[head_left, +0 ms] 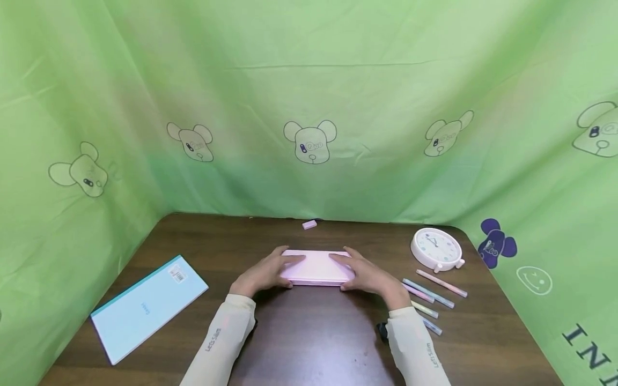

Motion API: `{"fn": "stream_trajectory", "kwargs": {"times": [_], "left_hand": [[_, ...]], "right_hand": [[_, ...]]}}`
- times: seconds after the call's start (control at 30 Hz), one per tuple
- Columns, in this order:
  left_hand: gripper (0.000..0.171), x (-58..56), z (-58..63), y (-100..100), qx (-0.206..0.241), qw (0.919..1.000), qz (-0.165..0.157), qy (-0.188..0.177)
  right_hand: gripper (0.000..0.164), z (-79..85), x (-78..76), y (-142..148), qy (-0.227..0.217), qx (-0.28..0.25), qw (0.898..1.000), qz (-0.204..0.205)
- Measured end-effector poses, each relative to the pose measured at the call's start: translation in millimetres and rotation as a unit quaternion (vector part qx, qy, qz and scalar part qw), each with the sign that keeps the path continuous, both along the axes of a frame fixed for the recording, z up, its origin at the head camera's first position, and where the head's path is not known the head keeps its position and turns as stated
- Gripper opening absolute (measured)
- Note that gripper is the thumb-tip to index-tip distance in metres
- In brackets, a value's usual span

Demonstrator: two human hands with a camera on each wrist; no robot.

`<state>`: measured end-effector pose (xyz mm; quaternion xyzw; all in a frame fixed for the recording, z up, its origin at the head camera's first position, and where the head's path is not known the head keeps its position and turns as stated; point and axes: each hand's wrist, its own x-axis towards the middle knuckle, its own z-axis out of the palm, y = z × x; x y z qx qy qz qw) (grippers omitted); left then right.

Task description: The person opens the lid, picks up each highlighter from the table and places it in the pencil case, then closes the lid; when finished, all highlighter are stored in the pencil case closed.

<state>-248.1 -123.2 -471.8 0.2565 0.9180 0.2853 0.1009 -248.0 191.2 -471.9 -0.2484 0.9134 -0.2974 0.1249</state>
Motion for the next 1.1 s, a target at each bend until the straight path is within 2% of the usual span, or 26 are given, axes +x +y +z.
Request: {"fn": "stream_trajectory", "kwargs": {"times": [0.27,0.5,0.63,1.1], "left_hand": [[0.074,1.9,-1.1,-0.1,-0.008,0.9999,0.006,-0.004],[0.074,2.5,1.0,0.0,-0.006,0.9999,0.007,0.012],[0.074,2.2,2.5,1.1,-0.013,0.9999,0.008,0.008],[0.075,4.8,2.5,2.3,-0.020,0.9996,0.017,0.006]], "right_hand": [[0.078,-2.4,-0.1,2.3,0.012,0.021,1.000,0.001],[0.074,0.2,-2.6,5.7,0.026,0.047,0.998,0.017],[0.073,0.0,-2.1,7.1,0.019,0.052,0.998,0.027],[0.071,-2.6,-1.1,8.4,0.035,0.027,0.998,0.053]]}}
